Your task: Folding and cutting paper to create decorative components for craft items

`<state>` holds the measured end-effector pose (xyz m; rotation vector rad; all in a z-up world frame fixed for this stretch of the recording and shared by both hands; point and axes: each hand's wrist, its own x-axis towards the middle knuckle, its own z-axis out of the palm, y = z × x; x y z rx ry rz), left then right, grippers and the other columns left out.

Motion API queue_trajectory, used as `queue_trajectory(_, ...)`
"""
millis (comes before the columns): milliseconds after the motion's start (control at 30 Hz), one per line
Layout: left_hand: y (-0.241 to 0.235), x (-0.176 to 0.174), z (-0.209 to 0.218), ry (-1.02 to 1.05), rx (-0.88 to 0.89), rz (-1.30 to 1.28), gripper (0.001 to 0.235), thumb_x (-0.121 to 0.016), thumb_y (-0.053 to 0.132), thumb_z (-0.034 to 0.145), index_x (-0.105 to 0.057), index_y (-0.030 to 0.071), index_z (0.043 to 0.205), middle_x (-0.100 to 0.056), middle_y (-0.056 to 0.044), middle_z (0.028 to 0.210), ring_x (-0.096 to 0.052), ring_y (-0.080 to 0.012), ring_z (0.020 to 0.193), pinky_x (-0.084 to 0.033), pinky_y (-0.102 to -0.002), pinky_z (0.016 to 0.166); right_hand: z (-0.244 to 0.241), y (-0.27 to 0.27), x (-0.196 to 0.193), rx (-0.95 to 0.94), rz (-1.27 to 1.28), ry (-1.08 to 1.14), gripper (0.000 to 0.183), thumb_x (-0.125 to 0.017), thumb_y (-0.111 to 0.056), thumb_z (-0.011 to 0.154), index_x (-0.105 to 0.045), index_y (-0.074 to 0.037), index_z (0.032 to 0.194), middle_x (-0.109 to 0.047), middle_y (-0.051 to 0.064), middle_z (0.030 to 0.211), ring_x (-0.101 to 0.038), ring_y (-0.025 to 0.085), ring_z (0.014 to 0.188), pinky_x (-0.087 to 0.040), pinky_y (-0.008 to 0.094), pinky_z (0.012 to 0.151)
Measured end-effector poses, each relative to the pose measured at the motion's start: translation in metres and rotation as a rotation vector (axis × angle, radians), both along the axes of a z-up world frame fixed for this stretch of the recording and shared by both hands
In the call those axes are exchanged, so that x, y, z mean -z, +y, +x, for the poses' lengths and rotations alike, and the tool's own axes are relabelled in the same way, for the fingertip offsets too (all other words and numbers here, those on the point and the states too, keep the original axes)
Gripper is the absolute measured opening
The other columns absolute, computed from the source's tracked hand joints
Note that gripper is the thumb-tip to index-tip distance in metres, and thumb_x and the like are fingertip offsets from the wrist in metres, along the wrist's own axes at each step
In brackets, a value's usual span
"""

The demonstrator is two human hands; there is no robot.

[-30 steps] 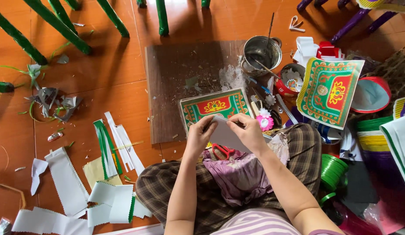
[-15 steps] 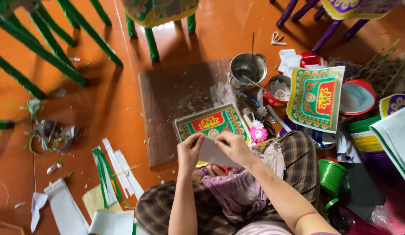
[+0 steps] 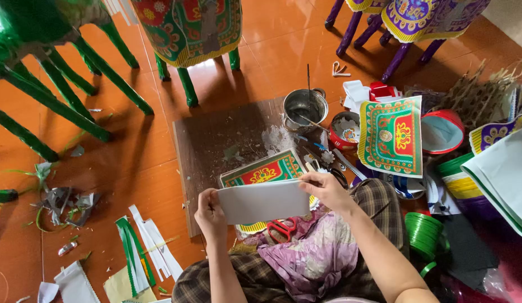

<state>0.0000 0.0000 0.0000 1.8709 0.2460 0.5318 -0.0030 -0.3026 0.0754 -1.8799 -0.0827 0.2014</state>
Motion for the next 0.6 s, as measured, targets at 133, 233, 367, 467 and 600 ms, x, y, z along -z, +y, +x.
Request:
queue_trajectory(133,-0.007,0.017,-0.001,-0.004,-0.049,-0.123,0.013,-0.057,0.020,0.108,-0.068,0.022,0.101,-0.067,-0.007,0.067,-0.059,-0.0164,0.061,-0.050,-0.035,0.059,0.000,0.013,0.001,0.230,0.143,-0.001,0.016,-0.069,-0.027,0.098,-0.075,-0.015,0.108,-0.061,0.001,0.070,-0.052,0.011,0.065,-0.046,0.028,0.067)
queue_trajectory(233,-0.019,0.018,-0.002,-0.028,-0.076,-0.148,0.012,-0.058,0.021,0.108,-0.067,0.022,0.100,-0.066,-0.006,0.066,-0.056,-0.0145,0.059,-0.050,-0.033,0.058,-0.001,0.020,0.030,0.394,0.059,0.008,0.032,-0.058,-0.041,0.105,-0.074,-0.018,0.091,-0.059,-0.005,0.067,-0.052,0.008,0.063,-0.044,0.024,0.063)
queue_trajectory(367,-0.027,0.023,-0.004,-0.086,-0.128,-0.054,0.010,-0.060,0.024,0.107,-0.067,0.024,0.099,-0.066,-0.006,0.063,-0.062,-0.0217,0.053,-0.052,-0.035,0.056,0.003,0.026,0.065,0.562,-0.316,-0.330,0.036,-0.048,-0.035,0.111,-0.062,-0.011,0.088,-0.058,0.015,0.064,-0.060,0.024,0.060,-0.050,0.035,0.063)
queue_trajectory(467,-0.024,0.016,-0.007,-0.107,-0.152,-0.024,0.012,-0.061,0.023,0.107,-0.067,0.025,0.097,-0.065,-0.004,0.061,-0.063,-0.0224,0.051,-0.052,-0.035,0.055,0.003,0.025,0.067,0.533,-0.370,-0.396,0.036,-0.047,-0.032,0.112,-0.060,-0.011,0.086,-0.061,0.016,0.062,-0.062,0.032,0.057,-0.051,0.040,0.062)
queue_trajectory(600,-0.022,0.015,-0.007,-0.112,-0.168,-0.012,0.010,-0.062,0.023,0.106,-0.067,0.025,0.098,-0.065,-0.004,0.061,-0.062,-0.0215,0.051,-0.052,-0.034,0.055,0.006,0.033,0.059,0.551,-0.294,-0.395,0.035,-0.049,-0.028,0.111,-0.058,-0.009,0.083,-0.057,0.016,0.061,-0.058,0.024,0.058,-0.051,0.036,0.063)
